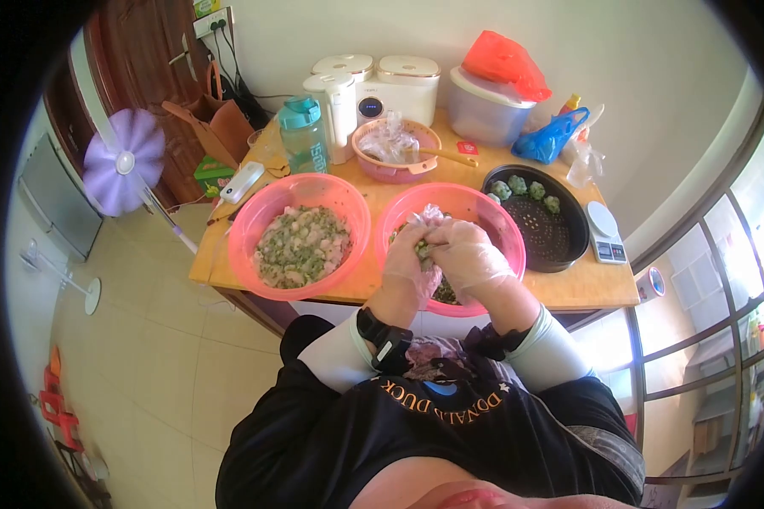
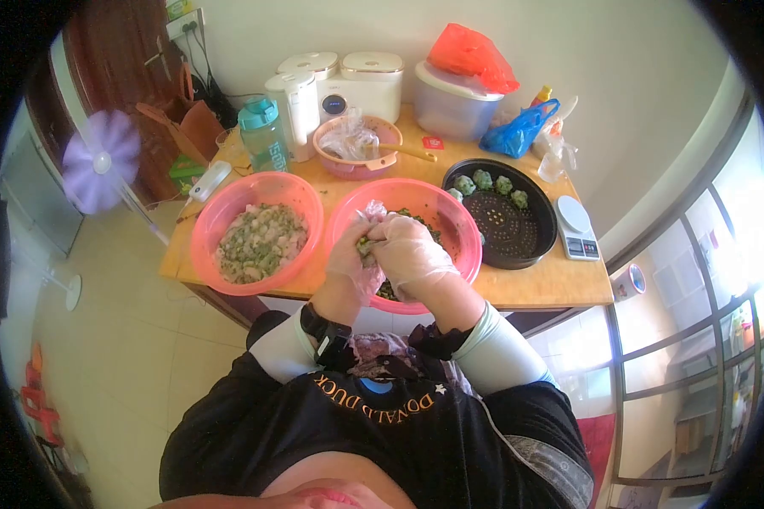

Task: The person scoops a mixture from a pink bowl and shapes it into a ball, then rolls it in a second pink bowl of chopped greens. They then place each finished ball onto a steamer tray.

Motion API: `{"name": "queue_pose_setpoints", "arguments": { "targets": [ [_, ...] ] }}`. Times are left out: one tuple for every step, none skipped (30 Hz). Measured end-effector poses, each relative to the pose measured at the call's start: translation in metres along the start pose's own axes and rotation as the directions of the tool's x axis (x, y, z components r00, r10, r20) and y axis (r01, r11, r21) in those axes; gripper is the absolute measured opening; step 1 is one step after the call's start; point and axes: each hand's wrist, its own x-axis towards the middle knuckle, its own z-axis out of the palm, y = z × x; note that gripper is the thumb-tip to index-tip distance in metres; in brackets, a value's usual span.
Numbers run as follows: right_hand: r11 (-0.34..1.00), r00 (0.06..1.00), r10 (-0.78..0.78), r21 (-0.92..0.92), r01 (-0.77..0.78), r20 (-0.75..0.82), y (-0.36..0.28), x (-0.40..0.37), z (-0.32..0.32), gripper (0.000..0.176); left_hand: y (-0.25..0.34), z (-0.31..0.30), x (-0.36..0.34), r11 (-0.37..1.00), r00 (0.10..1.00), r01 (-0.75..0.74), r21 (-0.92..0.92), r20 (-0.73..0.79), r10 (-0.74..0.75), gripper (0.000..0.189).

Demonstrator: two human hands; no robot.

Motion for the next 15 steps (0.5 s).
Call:
{"name": "queue_pose_setpoints", "arguments": {
  "targets": [
    [0.999, 1.0, -0.014, 0.051, 0.013, 0.02, -0.007, -0.003, -0.004, 0.028, 0.0, 0.004, 0.0, 0.999, 0.999, 0.008, -0.051, -0.034, -0.01, 0.023],
    [0.994, 0.999, -0.031, 0.101, 0.027, 0.04, -0.013, -0.005, -0.008, 0.03, 0.001, 0.008, 0.0, 0.995, 0.998, 0.013, -0.102, -0.068, -0.02, 0.024],
    [0.995, 0.999, -0.035, 0.1, 0.03, 0.042, -0.017, -0.007, -0.011, 0.03, 0.003, 0.011, -0.002, 0.995, 0.998, 0.009, -0.103, -0.067, -0.015, 0.024],
    [0.996, 0.997, -0.06, 0.065, 0.056, 0.051, -0.02, -0.009, -0.014, 0.034, 0.005, 0.014, -0.003, 0.995, 0.996, 0.015, -0.098, -0.087, -0.024, 0.024],
    [0.996, 0.995, -0.082, 0.031, 0.08, 0.062, -0.021, -0.011, -0.015, 0.04, 0.006, 0.016, -0.003, 0.995, 0.994, 0.024, -0.094, -0.107, -0.034, 0.025],
    [0.996, 0.995, -0.082, 0.028, 0.08, 0.063, -0.016, -0.01, -0.01, 0.04, 0.005, 0.009, -0.001, 0.995, 0.994, 0.023, -0.097, -0.106, -0.033, 0.025],
    [0.972, 0.972, -0.233, -0.034, 0.233, 0.0, -0.006, -0.007, -0.001, 0.045, 0.004, -0.005, 0.003, 0.993, 0.999, 0.044, -0.11, -0.009, -0.045, 0.027],
    [0.921, 0.923, -0.381, -0.105, 0.374, -0.054, 0.0, -0.005, 0.005, 0.051, 0.005, -0.008, 0.004, 0.991, 0.994, 0.068, -0.119, 0.088, -0.058, 0.029],
    [0.921, 0.923, -0.381, -0.104, 0.375, -0.046, 0.001, -0.005, 0.009, 0.057, 0.003, -0.01, 0.004, 0.99, 0.994, 0.072, -0.119, 0.089, -0.062, 0.029],
    [0.922, 0.924, -0.38, -0.105, 0.374, -0.048, 0.006, -0.003, 0.012, 0.057, 0.004, -0.005, 0.002, 0.989, 0.993, 0.07, -0.131, 0.101, -0.057, 0.03],
    [0.9, 0.903, -0.427, -0.112, 0.421, -0.037, 0.014, 0.002, 0.017, 0.056, 0.005, 0.0, 0.0, 0.987, 0.993, 0.067, -0.143, 0.111, -0.051, 0.032],
    [0.876, 0.88, -0.474, -0.116, 0.468, -0.025, 0.019, 0.005, 0.019, 0.055, 0.006, 0.002, -0.001, 0.988, 0.993, 0.065, -0.143, 0.11, -0.05, 0.032],
    [0.875, 0.88, -0.475, -0.114, 0.47, -0.023, 0.02, 0.005, 0.02, 0.055, 0.008, 0.004, -0.002, 0.988, 0.993, 0.088, -0.127, 0.085, -0.077, 0.034],
    [0.871, 0.876, -0.482, -0.121, 0.475, -0.031, 0.02, 0.005, 0.02, 0.051, 0.01, 0.005, -0.003, 0.988, 0.993, 0.11, -0.111, 0.059, -0.104, 0.037],
    [0.868, 0.872, -0.488, -0.129, 0.48, -0.04, 0.021, 0.004, 0.021, 0.047, 0.009, 0.003, -0.003, 0.988, 0.993, 0.108, -0.111, 0.058, -0.102, 0.037]
  ]
}}
